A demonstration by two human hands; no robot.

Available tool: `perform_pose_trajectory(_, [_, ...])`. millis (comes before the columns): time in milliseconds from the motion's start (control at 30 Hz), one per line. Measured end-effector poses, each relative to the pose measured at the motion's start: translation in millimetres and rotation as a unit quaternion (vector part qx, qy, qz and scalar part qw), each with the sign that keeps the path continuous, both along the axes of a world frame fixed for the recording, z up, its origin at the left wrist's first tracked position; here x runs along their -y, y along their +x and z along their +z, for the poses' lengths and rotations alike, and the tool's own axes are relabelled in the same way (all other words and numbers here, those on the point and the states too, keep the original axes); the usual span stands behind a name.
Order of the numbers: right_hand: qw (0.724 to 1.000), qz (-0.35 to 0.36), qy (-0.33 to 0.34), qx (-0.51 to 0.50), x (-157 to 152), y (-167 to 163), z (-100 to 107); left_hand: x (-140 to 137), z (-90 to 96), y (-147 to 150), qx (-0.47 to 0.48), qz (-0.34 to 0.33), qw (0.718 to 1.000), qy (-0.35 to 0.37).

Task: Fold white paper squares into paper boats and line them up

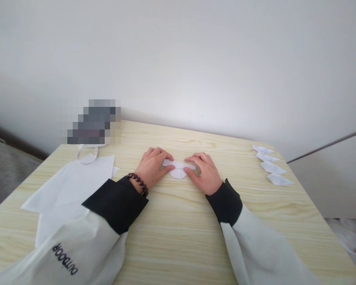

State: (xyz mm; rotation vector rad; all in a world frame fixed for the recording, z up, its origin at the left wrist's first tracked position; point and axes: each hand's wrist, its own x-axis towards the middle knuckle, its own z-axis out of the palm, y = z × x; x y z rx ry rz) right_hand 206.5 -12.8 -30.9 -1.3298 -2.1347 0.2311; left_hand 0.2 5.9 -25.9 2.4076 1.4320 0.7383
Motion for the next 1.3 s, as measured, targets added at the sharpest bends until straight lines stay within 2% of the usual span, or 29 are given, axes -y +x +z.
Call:
perform_pose_trajectory(333, [0.997,0.059,-0.050,-0.030,-1,3,4,2,2.6,-2,-0.016,-0.027,1.000,-0.005])
perform_pose_trajectory(533, [0.993,0.071,-0.068,-0.065,0,4,4,4,6.6,-1,0.010,-0.084,0.996,-0.040])
perform_pose_trajectory(733, [0.995,0.086,-0.046,-0.030,0,4,4,6,8.3,1,0.053,-0.099,0.992,-0.063])
perform_pose_trajectory(900, [0.994,0.096,-0.038,-0.027,0,3,3,6,7.4,1,0.053,-0.112,0.990,-0.072])
perform_pose_trajectory(1133, [0.994,0.092,-0.038,-0.043,-2,4,2,7,9.3,1,0.057,-0.119,0.990,-0.054])
perform_pose_trajectory(1300, [0.990,0.090,-0.037,-0.106,3,1,5,9,11.7,3,0.090,-0.084,0.990,-0.076])
